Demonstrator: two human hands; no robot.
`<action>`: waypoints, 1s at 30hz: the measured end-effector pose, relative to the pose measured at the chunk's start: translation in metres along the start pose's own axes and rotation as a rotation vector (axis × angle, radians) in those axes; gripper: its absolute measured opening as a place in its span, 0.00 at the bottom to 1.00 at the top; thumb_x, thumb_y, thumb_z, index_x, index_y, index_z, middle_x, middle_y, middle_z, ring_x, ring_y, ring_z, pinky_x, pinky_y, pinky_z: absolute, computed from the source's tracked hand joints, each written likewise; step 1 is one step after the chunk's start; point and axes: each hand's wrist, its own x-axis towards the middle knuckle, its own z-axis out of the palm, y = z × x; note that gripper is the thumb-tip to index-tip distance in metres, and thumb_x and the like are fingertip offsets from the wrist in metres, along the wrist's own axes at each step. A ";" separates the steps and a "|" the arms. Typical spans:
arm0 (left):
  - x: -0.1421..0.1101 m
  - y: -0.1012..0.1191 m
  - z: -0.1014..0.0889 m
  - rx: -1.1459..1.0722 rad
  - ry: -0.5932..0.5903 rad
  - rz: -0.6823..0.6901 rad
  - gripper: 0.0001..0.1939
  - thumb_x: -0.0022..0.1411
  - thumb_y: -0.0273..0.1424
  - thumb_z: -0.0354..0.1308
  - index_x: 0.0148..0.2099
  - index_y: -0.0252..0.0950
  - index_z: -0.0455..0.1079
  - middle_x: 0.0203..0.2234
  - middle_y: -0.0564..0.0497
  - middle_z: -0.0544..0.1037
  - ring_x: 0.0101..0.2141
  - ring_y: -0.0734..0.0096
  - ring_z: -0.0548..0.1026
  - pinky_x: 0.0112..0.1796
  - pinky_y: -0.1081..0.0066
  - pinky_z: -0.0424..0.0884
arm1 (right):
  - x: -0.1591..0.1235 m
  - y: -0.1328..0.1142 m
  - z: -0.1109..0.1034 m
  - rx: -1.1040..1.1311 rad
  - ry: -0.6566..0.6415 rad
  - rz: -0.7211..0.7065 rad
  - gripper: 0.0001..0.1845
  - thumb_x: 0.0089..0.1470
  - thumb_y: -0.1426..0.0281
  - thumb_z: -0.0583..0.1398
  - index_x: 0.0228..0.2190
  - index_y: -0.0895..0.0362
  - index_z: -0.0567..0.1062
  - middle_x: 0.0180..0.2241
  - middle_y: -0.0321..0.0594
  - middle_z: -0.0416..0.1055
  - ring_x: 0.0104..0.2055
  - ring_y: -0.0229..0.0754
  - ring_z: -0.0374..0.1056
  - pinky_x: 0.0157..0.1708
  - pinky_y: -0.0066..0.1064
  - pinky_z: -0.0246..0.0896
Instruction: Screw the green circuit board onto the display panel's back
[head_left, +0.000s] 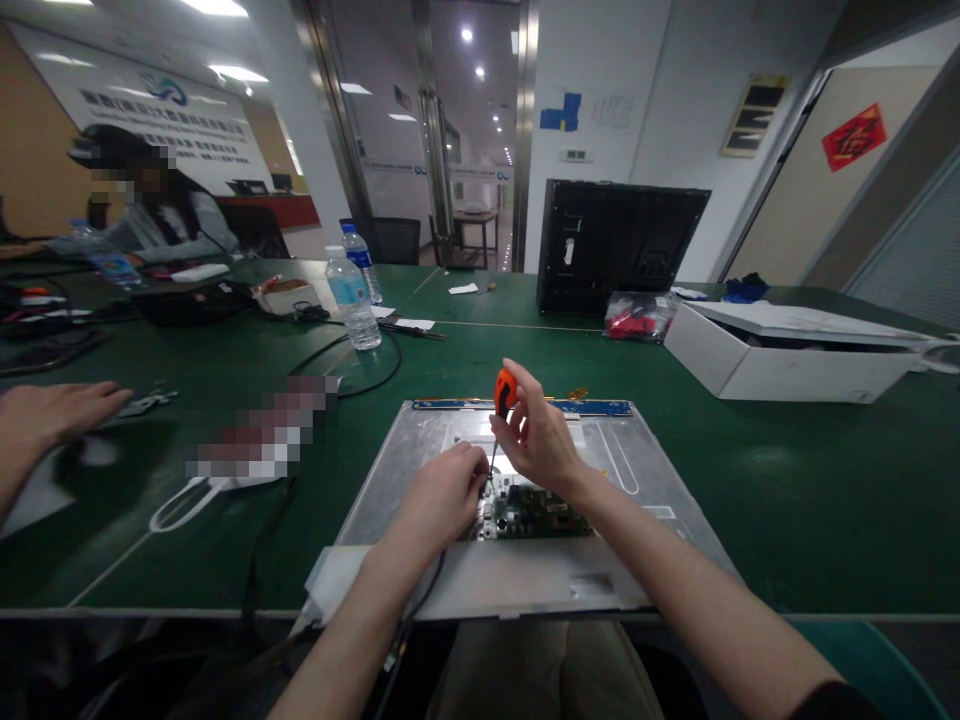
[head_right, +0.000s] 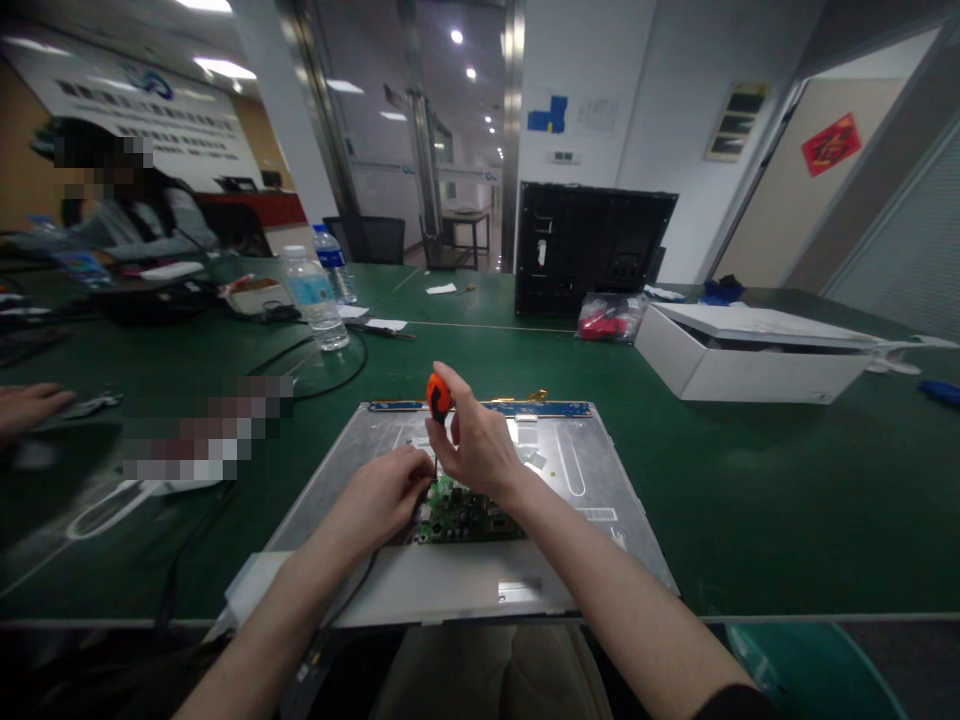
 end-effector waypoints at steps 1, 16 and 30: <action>0.000 0.000 0.000 0.006 0.001 -0.001 0.08 0.61 0.21 0.52 0.33 0.36 0.69 0.33 0.47 0.76 0.34 0.63 0.74 0.36 0.69 0.64 | 0.000 0.000 0.000 -0.011 0.015 -0.008 0.33 0.59 0.72 0.55 0.63 0.53 0.51 0.24 0.27 0.62 0.18 0.31 0.57 0.19 0.23 0.52; 0.001 -0.002 0.002 0.022 -0.001 -0.001 0.08 0.61 0.20 0.51 0.33 0.35 0.69 0.32 0.47 0.76 0.34 0.63 0.73 0.35 0.69 0.62 | 0.000 -0.001 0.000 -0.006 -0.028 -0.008 0.34 0.60 0.74 0.54 0.64 0.55 0.48 0.27 0.32 0.68 0.19 0.31 0.60 0.19 0.24 0.55; 0.001 -0.001 0.003 0.013 0.011 0.002 0.08 0.62 0.21 0.51 0.34 0.35 0.70 0.32 0.47 0.77 0.33 0.64 0.73 0.35 0.68 0.63 | 0.000 -0.001 -0.003 0.050 -0.053 0.020 0.34 0.60 0.72 0.53 0.64 0.54 0.49 0.27 0.32 0.69 0.20 0.32 0.61 0.19 0.24 0.54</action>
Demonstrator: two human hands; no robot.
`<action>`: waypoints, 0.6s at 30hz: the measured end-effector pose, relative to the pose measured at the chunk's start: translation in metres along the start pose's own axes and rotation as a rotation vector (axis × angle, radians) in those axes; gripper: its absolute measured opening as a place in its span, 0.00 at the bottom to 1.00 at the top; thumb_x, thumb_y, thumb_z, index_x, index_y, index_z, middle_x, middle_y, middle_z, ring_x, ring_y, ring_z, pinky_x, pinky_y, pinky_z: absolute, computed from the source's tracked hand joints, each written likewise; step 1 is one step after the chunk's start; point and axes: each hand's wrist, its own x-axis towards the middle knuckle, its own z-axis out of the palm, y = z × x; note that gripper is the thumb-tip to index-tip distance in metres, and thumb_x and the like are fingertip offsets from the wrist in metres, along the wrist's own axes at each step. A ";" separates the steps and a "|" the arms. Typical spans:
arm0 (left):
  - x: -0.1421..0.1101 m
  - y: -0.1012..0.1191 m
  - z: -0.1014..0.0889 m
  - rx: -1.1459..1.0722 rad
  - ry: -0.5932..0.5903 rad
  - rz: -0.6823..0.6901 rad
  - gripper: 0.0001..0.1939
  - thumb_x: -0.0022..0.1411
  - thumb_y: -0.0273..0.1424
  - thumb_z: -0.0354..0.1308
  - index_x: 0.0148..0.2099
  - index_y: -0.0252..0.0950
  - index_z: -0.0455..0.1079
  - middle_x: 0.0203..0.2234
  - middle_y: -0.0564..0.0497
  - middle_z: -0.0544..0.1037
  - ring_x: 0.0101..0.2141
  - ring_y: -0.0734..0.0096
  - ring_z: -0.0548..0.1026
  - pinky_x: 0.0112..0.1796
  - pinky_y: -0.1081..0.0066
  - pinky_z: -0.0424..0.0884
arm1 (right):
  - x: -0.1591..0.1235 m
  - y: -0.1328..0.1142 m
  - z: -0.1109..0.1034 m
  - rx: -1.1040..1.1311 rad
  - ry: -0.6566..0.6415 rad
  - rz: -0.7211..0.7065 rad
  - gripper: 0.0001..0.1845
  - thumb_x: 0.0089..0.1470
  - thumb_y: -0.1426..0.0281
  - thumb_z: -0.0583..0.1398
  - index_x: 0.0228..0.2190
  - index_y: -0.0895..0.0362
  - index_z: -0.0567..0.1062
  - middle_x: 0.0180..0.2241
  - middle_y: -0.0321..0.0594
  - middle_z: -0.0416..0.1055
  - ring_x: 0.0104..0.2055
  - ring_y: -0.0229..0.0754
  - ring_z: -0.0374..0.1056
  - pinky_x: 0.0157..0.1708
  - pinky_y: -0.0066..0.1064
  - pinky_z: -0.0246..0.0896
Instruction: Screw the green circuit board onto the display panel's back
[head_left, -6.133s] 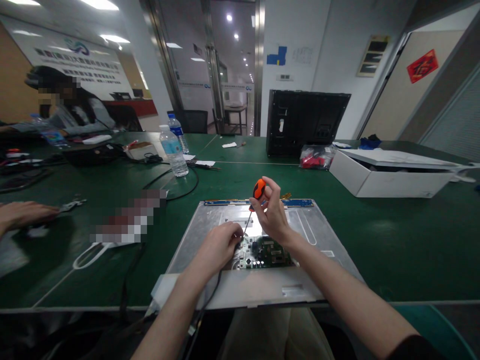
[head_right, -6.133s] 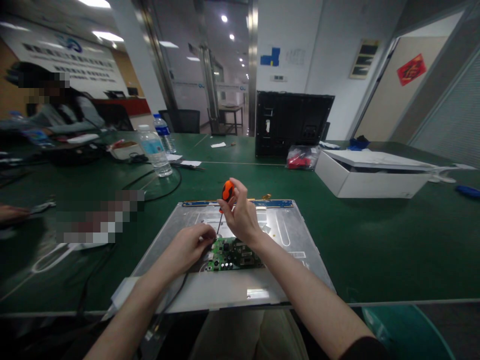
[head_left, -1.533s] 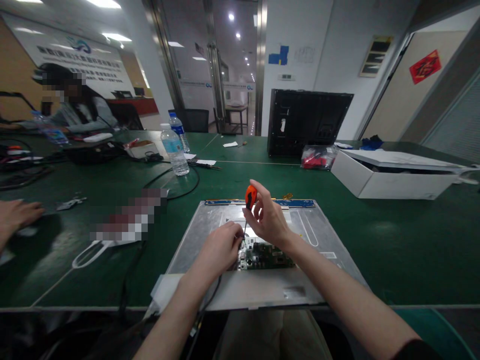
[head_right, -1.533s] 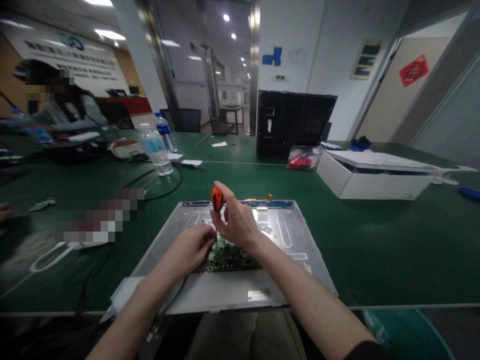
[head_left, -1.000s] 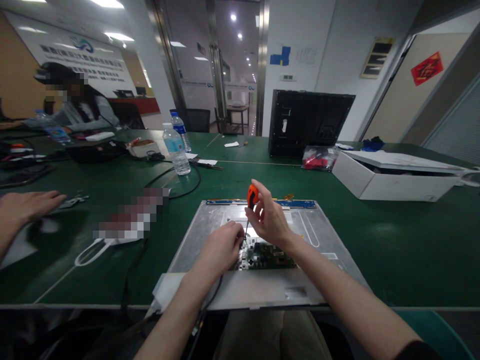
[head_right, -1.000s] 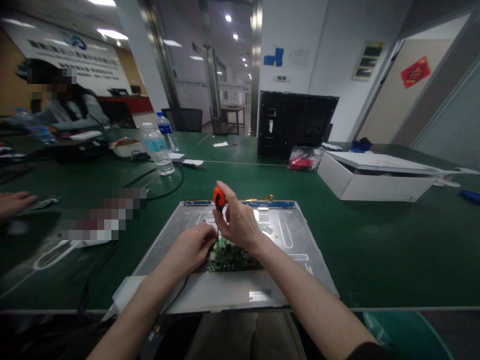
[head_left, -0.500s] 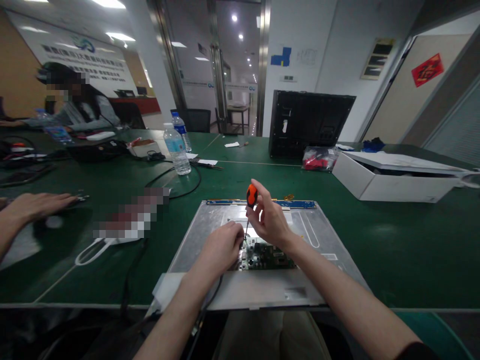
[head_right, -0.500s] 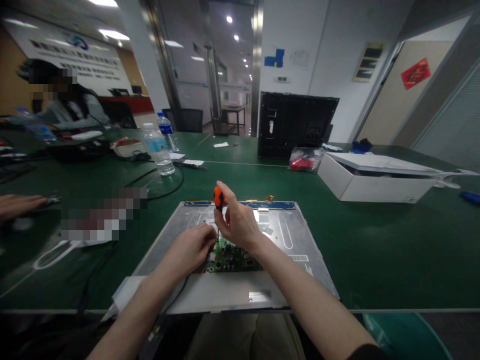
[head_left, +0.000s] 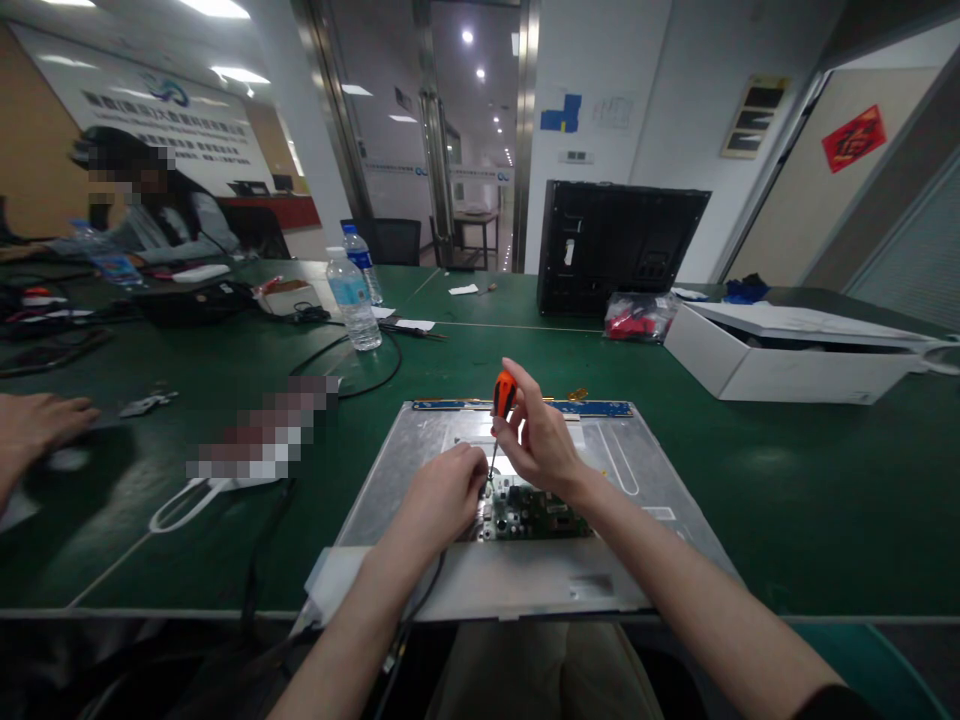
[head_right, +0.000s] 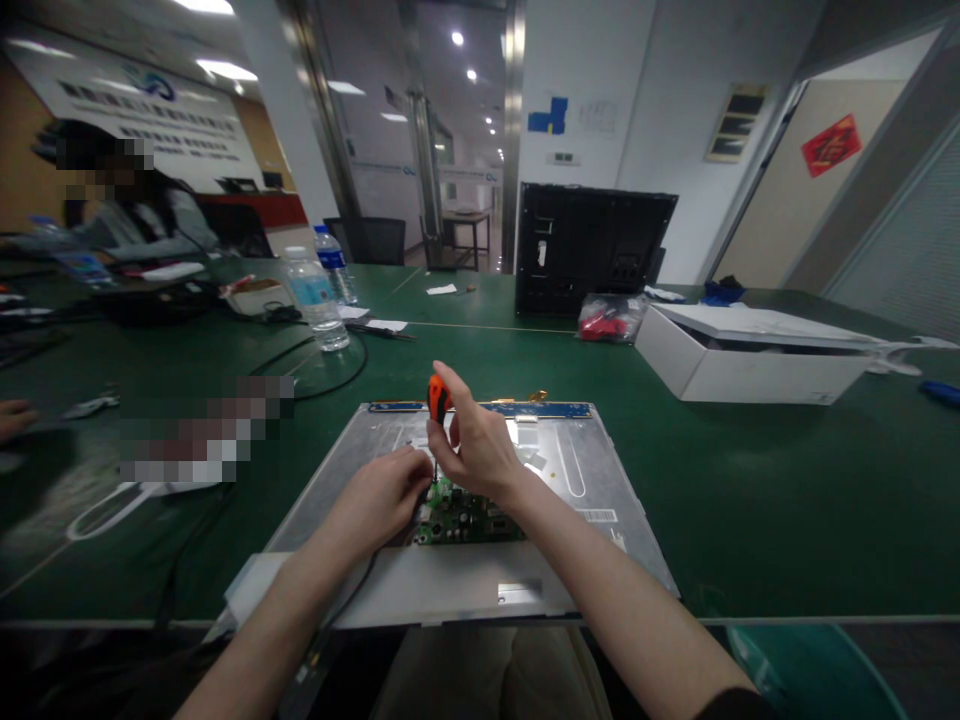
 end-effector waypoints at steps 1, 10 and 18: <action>0.000 0.000 0.000 -0.003 0.000 0.001 0.08 0.61 0.21 0.51 0.33 0.35 0.70 0.32 0.47 0.77 0.33 0.64 0.73 0.35 0.68 0.63 | 0.000 0.000 0.000 0.006 -0.005 0.002 0.34 0.59 0.73 0.53 0.64 0.54 0.49 0.28 0.33 0.70 0.20 0.32 0.61 0.19 0.24 0.54; 0.000 0.001 -0.001 -0.008 -0.003 -0.006 0.08 0.61 0.21 0.51 0.33 0.36 0.69 0.31 0.47 0.76 0.33 0.64 0.73 0.34 0.68 0.63 | 0.002 0.002 0.002 -0.075 0.073 -0.061 0.34 0.59 0.71 0.56 0.63 0.53 0.50 0.27 0.29 0.67 0.18 0.29 0.56 0.18 0.23 0.52; 0.001 -0.001 0.001 0.002 -0.001 0.000 0.08 0.61 0.21 0.51 0.33 0.36 0.69 0.32 0.47 0.76 0.34 0.62 0.74 0.34 0.68 0.63 | 0.000 0.002 0.000 -0.039 0.005 -0.035 0.34 0.60 0.71 0.56 0.64 0.54 0.50 0.30 0.33 0.70 0.20 0.31 0.61 0.19 0.25 0.57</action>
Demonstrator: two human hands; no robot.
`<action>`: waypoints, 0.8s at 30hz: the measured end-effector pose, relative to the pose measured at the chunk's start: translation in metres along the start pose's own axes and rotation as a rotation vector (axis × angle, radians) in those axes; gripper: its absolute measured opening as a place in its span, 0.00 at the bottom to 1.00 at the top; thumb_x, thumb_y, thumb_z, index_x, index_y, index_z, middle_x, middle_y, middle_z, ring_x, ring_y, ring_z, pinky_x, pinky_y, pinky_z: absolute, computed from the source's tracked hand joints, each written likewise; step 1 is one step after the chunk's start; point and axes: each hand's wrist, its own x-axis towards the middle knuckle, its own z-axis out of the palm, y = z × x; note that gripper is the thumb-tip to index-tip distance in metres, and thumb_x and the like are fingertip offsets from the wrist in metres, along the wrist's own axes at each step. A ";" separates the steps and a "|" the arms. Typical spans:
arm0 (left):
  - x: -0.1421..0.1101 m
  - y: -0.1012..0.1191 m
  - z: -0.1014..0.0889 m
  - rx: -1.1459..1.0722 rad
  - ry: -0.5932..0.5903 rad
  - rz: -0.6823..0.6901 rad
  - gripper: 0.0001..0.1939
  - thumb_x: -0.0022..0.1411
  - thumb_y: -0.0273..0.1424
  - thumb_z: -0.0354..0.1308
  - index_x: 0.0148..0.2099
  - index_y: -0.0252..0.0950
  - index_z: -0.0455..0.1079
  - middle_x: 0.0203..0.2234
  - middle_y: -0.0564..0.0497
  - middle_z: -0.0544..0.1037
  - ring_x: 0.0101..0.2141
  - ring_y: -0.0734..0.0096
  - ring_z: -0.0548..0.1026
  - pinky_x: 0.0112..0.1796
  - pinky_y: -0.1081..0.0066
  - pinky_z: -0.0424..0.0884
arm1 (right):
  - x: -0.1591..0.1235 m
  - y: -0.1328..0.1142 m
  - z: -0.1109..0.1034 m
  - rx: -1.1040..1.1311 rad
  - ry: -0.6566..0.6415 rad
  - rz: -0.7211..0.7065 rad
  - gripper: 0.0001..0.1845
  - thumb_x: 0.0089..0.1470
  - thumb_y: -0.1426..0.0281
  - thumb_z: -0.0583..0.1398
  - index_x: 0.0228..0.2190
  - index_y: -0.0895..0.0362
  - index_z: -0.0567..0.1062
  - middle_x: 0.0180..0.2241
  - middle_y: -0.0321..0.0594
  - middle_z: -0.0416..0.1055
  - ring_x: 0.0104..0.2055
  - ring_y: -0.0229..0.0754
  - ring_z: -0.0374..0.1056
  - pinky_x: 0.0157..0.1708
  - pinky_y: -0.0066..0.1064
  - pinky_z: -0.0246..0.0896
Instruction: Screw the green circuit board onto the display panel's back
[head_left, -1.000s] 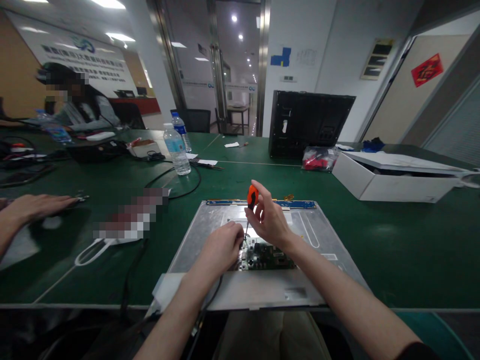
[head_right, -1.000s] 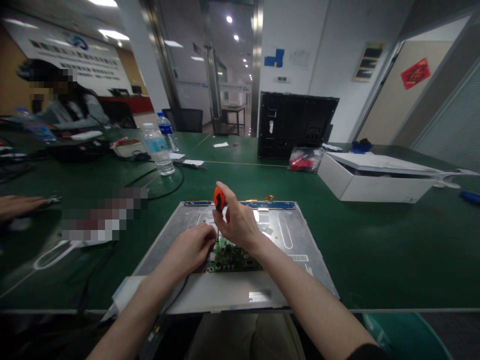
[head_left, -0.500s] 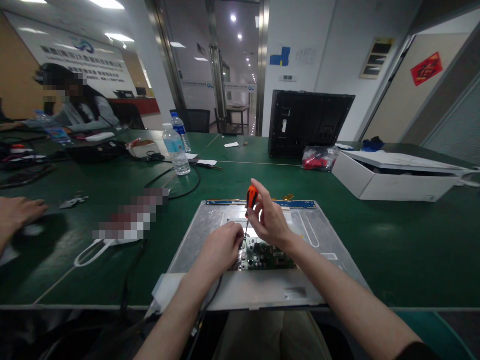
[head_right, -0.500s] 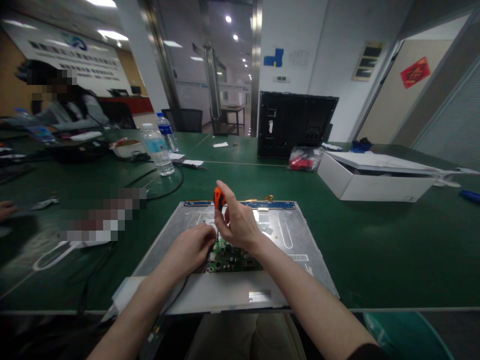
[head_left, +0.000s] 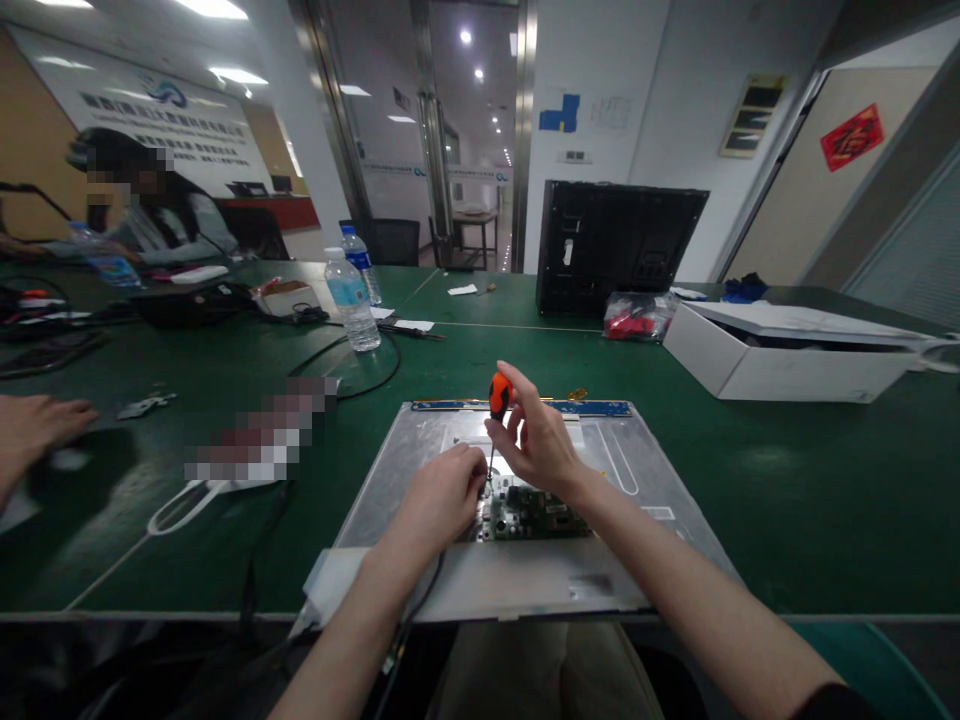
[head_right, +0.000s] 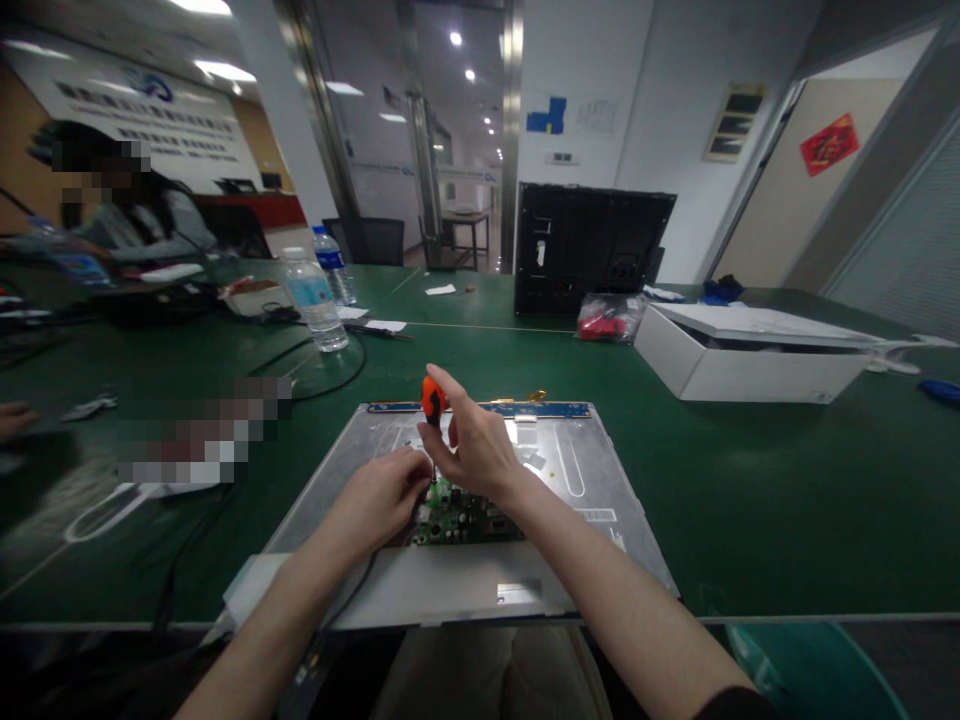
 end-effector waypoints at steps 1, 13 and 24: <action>0.000 0.000 0.000 0.000 0.002 0.004 0.08 0.61 0.21 0.51 0.33 0.36 0.69 0.32 0.47 0.76 0.34 0.62 0.74 0.34 0.68 0.63 | 0.000 0.000 0.000 0.011 -0.009 0.008 0.35 0.60 0.72 0.55 0.65 0.54 0.49 0.31 0.34 0.70 0.20 0.31 0.62 0.19 0.25 0.58; 0.000 0.002 -0.001 0.007 -0.007 -0.006 0.08 0.61 0.21 0.51 0.34 0.36 0.69 0.32 0.47 0.76 0.34 0.62 0.74 0.34 0.68 0.63 | 0.000 0.002 0.004 -0.038 0.066 -0.016 0.33 0.60 0.69 0.58 0.62 0.53 0.51 0.28 0.30 0.68 0.19 0.30 0.59 0.19 0.23 0.54; 0.000 0.001 0.001 0.008 0.000 0.000 0.08 0.62 0.21 0.52 0.33 0.36 0.69 0.32 0.47 0.76 0.33 0.64 0.74 0.34 0.69 0.62 | 0.000 -0.001 0.001 0.016 0.015 0.004 0.35 0.59 0.72 0.53 0.65 0.54 0.48 0.33 0.37 0.72 0.19 0.30 0.62 0.19 0.24 0.55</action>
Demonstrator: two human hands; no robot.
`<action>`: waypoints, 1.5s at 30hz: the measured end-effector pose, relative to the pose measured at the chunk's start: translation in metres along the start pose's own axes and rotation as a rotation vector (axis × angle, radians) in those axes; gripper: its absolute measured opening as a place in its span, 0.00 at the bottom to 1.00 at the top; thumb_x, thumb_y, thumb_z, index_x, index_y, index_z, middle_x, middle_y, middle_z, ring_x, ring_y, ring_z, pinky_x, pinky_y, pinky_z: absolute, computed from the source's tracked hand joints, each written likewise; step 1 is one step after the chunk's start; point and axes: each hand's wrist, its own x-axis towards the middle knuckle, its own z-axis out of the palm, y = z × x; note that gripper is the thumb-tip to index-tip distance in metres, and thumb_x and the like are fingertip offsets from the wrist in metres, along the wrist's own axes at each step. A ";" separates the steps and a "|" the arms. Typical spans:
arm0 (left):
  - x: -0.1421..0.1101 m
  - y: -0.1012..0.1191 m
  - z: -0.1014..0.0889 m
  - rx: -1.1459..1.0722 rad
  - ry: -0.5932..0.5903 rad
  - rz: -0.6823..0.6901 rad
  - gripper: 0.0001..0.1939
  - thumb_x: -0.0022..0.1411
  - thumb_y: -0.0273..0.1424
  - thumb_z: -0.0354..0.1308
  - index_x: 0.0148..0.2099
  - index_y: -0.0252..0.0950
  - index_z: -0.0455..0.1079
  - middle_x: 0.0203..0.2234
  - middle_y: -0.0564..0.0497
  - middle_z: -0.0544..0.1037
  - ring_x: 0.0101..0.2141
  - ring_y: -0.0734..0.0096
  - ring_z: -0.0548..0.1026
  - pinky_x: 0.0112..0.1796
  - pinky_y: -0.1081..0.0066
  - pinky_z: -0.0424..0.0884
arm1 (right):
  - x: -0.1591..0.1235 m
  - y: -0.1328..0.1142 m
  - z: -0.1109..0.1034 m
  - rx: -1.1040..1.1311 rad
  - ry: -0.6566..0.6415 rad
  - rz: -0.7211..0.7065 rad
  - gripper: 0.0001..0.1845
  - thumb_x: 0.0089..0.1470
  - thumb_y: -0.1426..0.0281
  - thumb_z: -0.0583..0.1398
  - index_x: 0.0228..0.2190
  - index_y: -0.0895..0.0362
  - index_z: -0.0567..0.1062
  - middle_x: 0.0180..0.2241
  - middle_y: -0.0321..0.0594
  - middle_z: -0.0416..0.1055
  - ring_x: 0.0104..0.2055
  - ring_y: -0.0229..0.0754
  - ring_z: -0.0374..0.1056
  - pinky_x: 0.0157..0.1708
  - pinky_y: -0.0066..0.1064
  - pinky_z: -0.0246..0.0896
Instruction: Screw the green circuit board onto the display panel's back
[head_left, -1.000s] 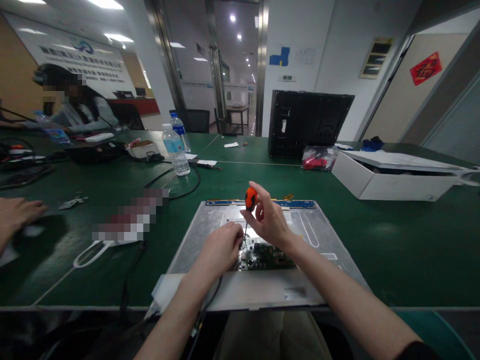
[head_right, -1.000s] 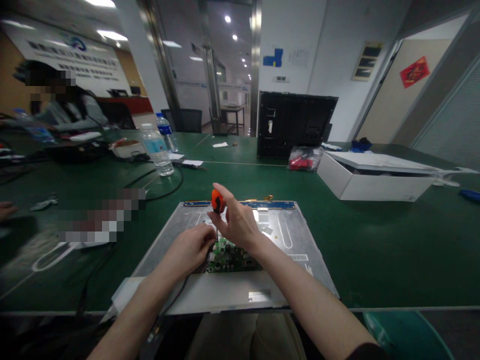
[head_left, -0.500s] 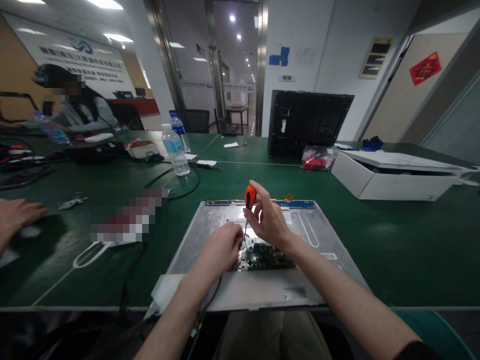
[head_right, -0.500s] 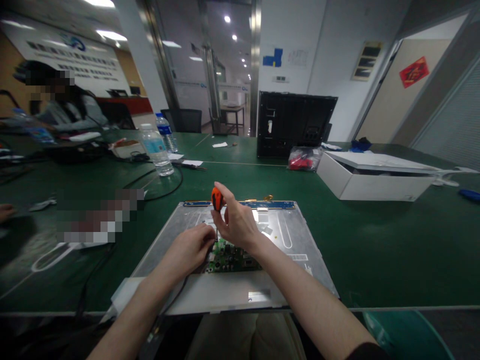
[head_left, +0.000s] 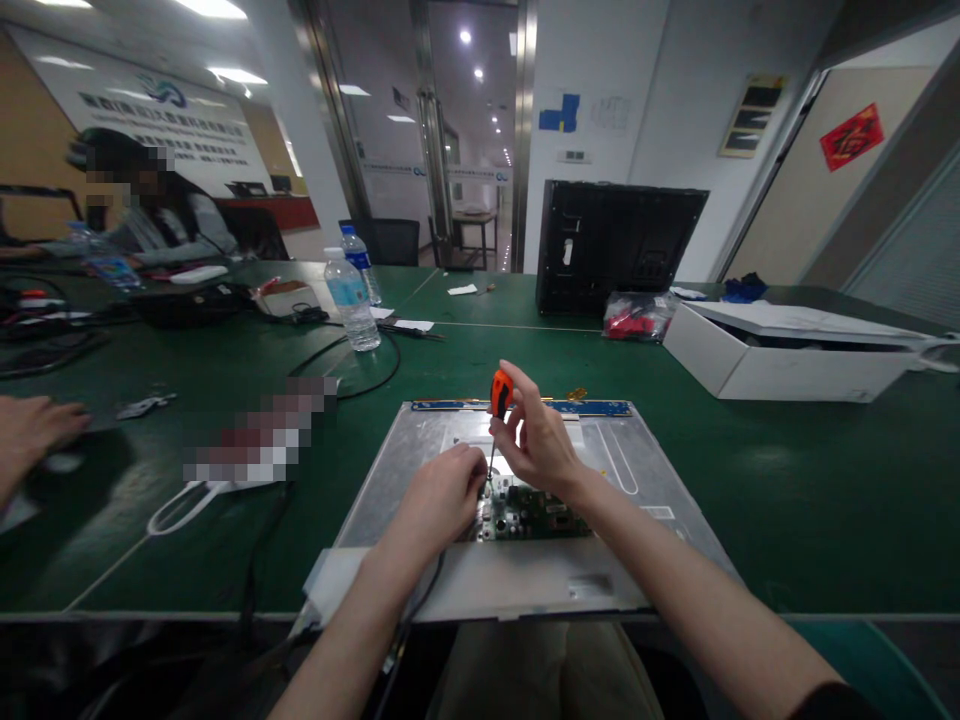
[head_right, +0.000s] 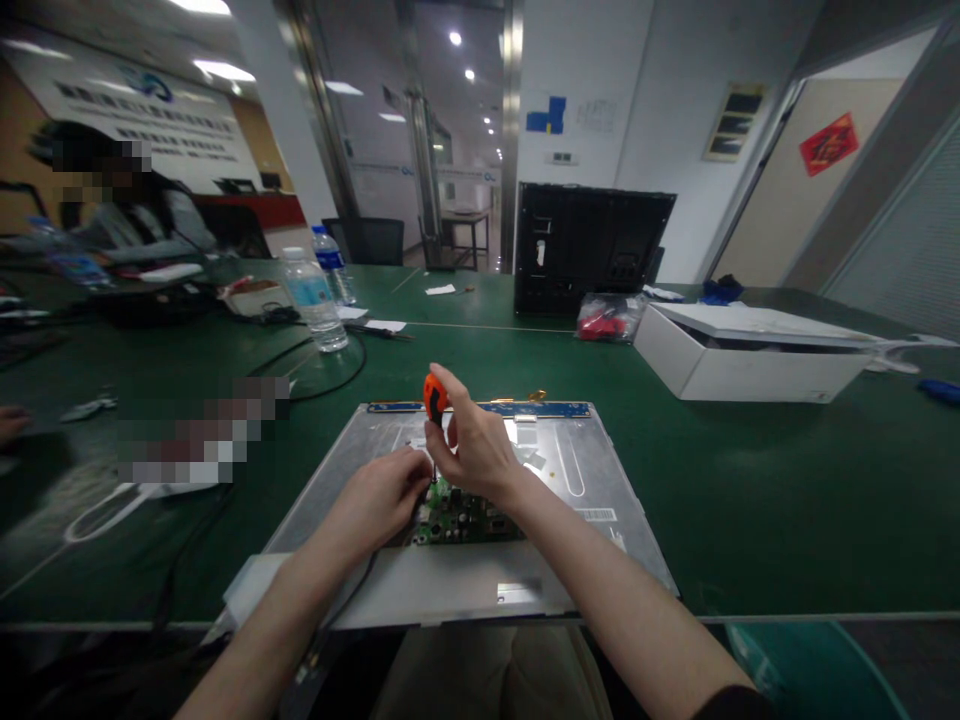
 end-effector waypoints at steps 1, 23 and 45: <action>0.000 -0.001 0.000 0.000 0.001 0.001 0.08 0.62 0.21 0.52 0.33 0.36 0.69 0.32 0.47 0.76 0.33 0.64 0.74 0.34 0.69 0.62 | 0.000 0.000 0.000 -0.002 -0.001 0.000 0.35 0.59 0.72 0.53 0.65 0.54 0.48 0.33 0.37 0.72 0.19 0.31 0.62 0.19 0.24 0.55; 0.000 0.000 -0.001 0.006 -0.009 -0.010 0.07 0.62 0.21 0.52 0.34 0.35 0.69 0.32 0.47 0.77 0.34 0.63 0.74 0.34 0.69 0.62 | 0.000 0.001 -0.001 0.008 0.015 -0.017 0.33 0.60 0.71 0.55 0.64 0.53 0.51 0.31 0.34 0.71 0.20 0.30 0.62 0.19 0.23 0.56; -0.001 0.000 -0.001 0.003 0.002 -0.002 0.08 0.61 0.21 0.51 0.33 0.36 0.69 0.31 0.47 0.77 0.34 0.63 0.74 0.35 0.68 0.64 | 0.002 -0.003 -0.004 0.008 0.022 -0.042 0.30 0.63 0.69 0.53 0.64 0.54 0.54 0.31 0.36 0.74 0.20 0.31 0.61 0.20 0.26 0.58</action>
